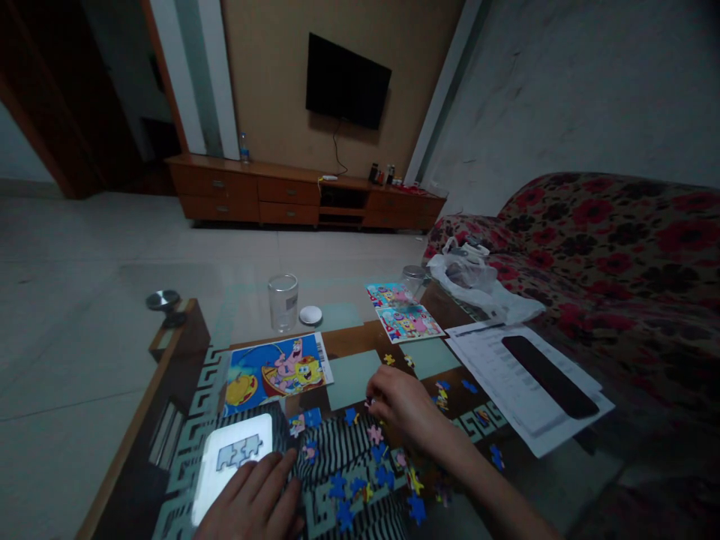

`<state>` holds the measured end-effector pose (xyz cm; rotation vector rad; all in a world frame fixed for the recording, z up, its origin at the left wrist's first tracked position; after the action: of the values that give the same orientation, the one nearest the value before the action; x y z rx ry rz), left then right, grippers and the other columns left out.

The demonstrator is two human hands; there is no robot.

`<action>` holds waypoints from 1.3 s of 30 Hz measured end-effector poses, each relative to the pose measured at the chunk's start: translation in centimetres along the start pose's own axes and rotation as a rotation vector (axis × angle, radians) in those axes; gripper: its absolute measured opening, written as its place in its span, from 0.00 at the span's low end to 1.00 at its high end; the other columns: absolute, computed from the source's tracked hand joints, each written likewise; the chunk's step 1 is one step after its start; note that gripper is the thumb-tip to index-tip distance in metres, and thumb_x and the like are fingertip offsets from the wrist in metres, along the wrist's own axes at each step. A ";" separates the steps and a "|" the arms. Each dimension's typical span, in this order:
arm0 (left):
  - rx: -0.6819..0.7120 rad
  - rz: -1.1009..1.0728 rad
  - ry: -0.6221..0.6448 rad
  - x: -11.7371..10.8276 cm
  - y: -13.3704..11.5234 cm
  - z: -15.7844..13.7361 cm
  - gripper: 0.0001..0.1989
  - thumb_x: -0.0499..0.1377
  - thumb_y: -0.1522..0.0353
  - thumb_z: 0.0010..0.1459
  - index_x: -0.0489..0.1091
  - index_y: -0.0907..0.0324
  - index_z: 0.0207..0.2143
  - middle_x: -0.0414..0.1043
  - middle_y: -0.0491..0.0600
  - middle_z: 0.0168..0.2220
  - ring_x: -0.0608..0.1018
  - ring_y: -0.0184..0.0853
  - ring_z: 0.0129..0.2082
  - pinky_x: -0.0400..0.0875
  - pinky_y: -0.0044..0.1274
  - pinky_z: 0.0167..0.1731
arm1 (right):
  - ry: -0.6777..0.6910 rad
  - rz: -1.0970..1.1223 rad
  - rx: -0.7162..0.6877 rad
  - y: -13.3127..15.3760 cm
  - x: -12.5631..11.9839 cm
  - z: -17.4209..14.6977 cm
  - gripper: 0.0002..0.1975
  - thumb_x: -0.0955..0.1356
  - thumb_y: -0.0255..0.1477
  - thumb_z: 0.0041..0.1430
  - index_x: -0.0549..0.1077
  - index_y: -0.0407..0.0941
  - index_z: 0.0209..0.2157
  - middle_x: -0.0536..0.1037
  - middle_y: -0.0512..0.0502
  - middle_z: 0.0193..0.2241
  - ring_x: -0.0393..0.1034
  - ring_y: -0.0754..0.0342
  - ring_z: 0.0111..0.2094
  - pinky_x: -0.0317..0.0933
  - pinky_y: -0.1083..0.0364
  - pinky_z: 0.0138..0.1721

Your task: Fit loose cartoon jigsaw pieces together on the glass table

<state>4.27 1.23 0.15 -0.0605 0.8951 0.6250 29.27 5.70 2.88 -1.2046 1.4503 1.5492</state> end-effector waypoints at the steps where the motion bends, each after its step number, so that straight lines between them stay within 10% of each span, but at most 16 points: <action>1: -0.021 -0.010 0.012 -0.2 0.0 0.1 0.21 0.43 0.67 0.70 0.74 0.56 0.33 0.79 0.48 0.38 0.80 0.36 0.35 0.71 0.27 0.33 | -0.002 -0.006 -0.005 0.0 0.0 0.0 0.08 0.69 0.16 0.50 0.74 0.42 0.30 0.76 0.45 0.33 0.69 0.52 0.36 0.57 0.56 0.36; 16: -0.187 -0.081 0.122 0.3 -0.8 -0.4 0.07 0.57 0.66 0.63 0.73 0.58 0.38 0.78 0.49 0.42 0.78 0.39 0.39 0.73 0.29 0.39 | 0.049 0.425 -0.036 3.1 0.1 1.6 0.08 0.66 0.20 0.54 0.76 0.45 0.30 0.78 0.48 0.28 0.70 0.55 0.30 0.60 0.57 0.32; 39: -0.135 -0.185 -0.040 1.0 -1.4 0.0 0.21 0.44 0.58 0.70 0.71 0.58 0.33 0.77 0.46 0.41 0.75 0.36 0.39 0.64 0.30 0.41 | -0.037 0.630 -0.158 6.9 3.1 1.8 0.13 0.62 0.19 0.58 0.74 0.47 0.40 0.78 0.46 0.37 0.71 0.53 0.39 0.64 0.52 0.42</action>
<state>5.44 0.58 -0.88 -0.2486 0.7974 0.5116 21.56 6.18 2.28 -0.8271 1.8163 2.1181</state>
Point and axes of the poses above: each hand's wrist, its own z-axis towards the middle knuckle, its own x-axis out of the palm, y = z × x, the point moved 3 cm from there along z, towards the middle knuckle
